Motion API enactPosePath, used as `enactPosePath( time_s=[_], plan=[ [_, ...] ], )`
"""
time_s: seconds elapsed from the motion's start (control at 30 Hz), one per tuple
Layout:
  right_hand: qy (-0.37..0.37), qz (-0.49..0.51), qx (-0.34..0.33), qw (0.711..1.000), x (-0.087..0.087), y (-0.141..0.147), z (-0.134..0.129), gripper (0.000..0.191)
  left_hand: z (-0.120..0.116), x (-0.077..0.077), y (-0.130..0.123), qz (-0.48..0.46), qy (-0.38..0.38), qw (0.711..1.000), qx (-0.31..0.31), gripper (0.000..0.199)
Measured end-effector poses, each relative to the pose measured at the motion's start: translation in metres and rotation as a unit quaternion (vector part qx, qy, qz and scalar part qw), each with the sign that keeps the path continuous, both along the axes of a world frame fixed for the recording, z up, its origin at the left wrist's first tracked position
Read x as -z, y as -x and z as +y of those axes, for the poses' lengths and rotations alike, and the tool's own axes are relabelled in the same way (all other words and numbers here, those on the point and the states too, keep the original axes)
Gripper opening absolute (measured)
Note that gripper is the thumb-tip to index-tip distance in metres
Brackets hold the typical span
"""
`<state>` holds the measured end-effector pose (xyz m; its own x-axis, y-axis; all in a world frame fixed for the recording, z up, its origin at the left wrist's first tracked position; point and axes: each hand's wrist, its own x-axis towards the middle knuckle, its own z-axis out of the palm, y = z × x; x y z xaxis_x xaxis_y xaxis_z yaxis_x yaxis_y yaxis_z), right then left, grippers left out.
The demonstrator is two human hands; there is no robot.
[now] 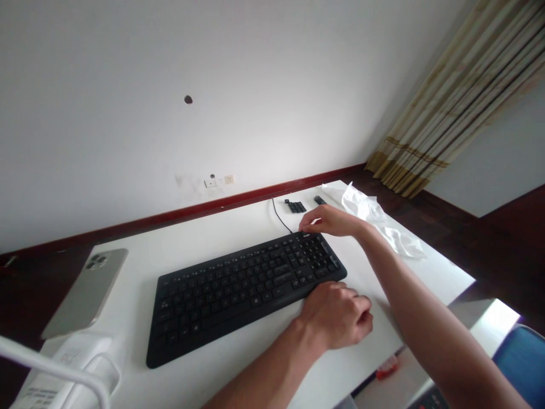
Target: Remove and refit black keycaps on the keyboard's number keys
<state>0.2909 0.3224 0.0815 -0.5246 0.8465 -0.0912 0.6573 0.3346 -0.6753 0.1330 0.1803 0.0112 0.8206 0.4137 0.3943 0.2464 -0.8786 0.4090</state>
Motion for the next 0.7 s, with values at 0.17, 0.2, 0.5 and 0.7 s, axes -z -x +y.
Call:
enactPosePath(
  time_s=[0.17, 0.2, 0.5, 0.7],
  plan=[
    [-0.004, -0.022, 0.011, 1.000, 0.005, 0.002, 0.002, 0.027, 0.001, 0.001, 0.000, 0.003, 0.007, 1.000, 0.002, 0.018],
    [0.000, -0.029, 0.015, 0.999, 0.005, 0.002, 0.002, 0.028, 0.001, 0.002, 0.000, 0.002, 0.008, 1.000, 0.004, 0.018],
    [-0.022, -0.035, 0.031, 0.999, -0.001, -0.007, 0.000, 0.031, 0.001, -0.001, 0.001, 0.001, 0.012, 1.000, 0.006, 0.017],
    [0.035, 0.011, -0.025, 0.999, -0.003, -0.010, -0.002, 0.038, 0.001, -0.002, 0.001, 0.002, 0.002, 1.000, 0.006, 0.018]
  ],
)
